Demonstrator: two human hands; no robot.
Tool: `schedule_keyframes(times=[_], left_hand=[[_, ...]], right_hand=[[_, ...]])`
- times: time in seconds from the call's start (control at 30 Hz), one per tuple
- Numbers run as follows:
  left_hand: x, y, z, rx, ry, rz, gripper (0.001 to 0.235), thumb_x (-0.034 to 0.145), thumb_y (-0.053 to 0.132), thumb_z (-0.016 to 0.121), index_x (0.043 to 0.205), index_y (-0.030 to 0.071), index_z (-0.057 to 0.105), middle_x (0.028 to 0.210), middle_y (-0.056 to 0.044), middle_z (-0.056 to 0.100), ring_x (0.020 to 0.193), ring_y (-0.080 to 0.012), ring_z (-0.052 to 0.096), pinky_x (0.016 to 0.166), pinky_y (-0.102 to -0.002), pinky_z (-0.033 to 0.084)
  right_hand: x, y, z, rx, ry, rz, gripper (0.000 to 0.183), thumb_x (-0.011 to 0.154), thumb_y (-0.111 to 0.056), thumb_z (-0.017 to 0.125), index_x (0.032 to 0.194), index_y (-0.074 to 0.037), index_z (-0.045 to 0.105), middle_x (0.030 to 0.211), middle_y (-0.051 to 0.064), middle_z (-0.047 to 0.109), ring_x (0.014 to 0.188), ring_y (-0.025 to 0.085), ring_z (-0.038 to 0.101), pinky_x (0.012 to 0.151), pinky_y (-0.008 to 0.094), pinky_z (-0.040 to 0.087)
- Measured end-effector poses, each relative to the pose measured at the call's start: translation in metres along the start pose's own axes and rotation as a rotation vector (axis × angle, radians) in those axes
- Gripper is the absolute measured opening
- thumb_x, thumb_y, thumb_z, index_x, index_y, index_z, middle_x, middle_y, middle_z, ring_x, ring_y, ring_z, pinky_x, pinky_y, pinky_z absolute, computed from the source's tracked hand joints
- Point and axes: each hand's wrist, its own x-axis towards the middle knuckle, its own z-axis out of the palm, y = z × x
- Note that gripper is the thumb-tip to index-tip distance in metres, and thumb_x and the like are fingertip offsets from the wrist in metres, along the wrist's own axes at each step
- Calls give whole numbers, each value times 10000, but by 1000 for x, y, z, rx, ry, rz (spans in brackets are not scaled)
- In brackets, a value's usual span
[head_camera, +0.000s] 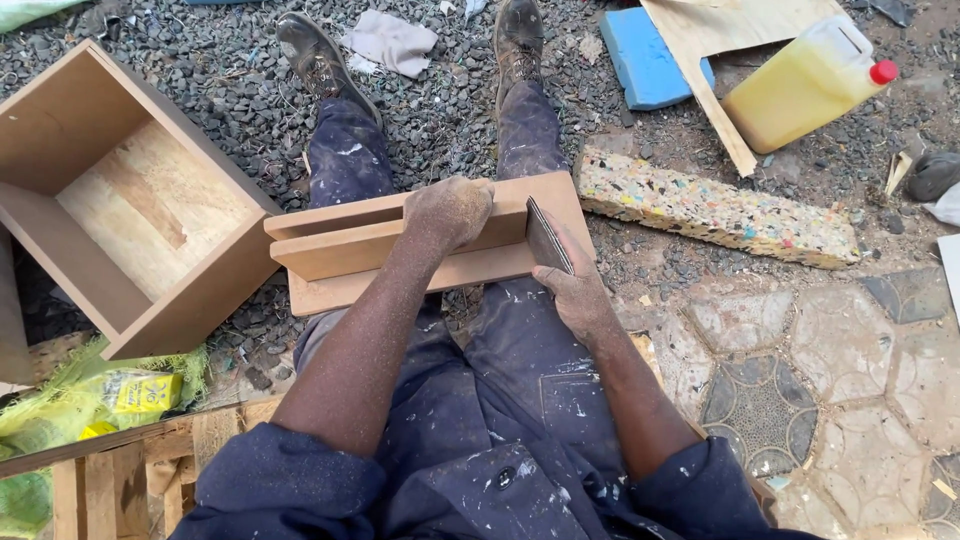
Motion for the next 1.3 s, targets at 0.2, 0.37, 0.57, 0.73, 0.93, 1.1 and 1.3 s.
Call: schedule_keyframes(times=[0.2,0.37,0.57,0.73,0.93,1.1,1.3], left_hand=[[29,2,14,23,-3,-18,384,1007,341,344,1163,274,689,1150,-58,744,1112,-311,709,888,-570,578],[7,17,2,-238,-29,-199,468,995,478,340,1194,276,712,1225,-39,732,1180,-295,683,1001,-511,536],[6,11,12,-303,69,-156,498,962,532,308,1115,310,727,1131,-75,754,1135,-356,697,989,-545,528],[-20,11,-12,-264,25,-96,661,1007,564,231,1127,177,753,1133,-150,760,1187,-378,677,1042,-541,494],[-42,17,-38,-312,-113,-11,607,998,591,359,1305,184,688,1285,-164,698,1317,-378,584,1152,-527,405],[-35,5,-30,-297,-80,15,615,998,654,381,1155,178,737,1144,-152,729,1230,-352,640,1084,-518,451],[-39,3,-27,-339,-26,85,618,1012,618,387,1094,114,735,1061,-191,734,1167,-389,662,1020,-550,477]], right_hand=[[2,-2,0,-6,0,4,756,848,-40,632,1562,-159,412,1586,170,418,1476,346,345,1202,530,310],[4,0,-5,-7,27,14,767,833,-24,624,1559,-163,419,1580,169,422,1475,345,351,1208,525,305],[0,-4,-3,-55,26,50,806,818,-8,595,1578,-177,389,1588,164,407,1481,341,340,1209,516,298],[14,-7,0,-122,-9,90,840,796,-6,549,1597,-155,344,1577,199,407,1479,370,340,1212,519,283],[49,2,2,-317,-55,17,900,766,-8,502,1621,-162,268,1593,196,375,1498,345,336,1251,463,270],[20,-14,10,-315,-94,120,990,740,-62,508,1650,-231,156,1638,215,300,1509,391,294,1224,494,251],[3,-19,9,-213,-26,179,989,709,-46,525,1638,-232,245,1587,174,414,1463,348,374,1183,474,318]])
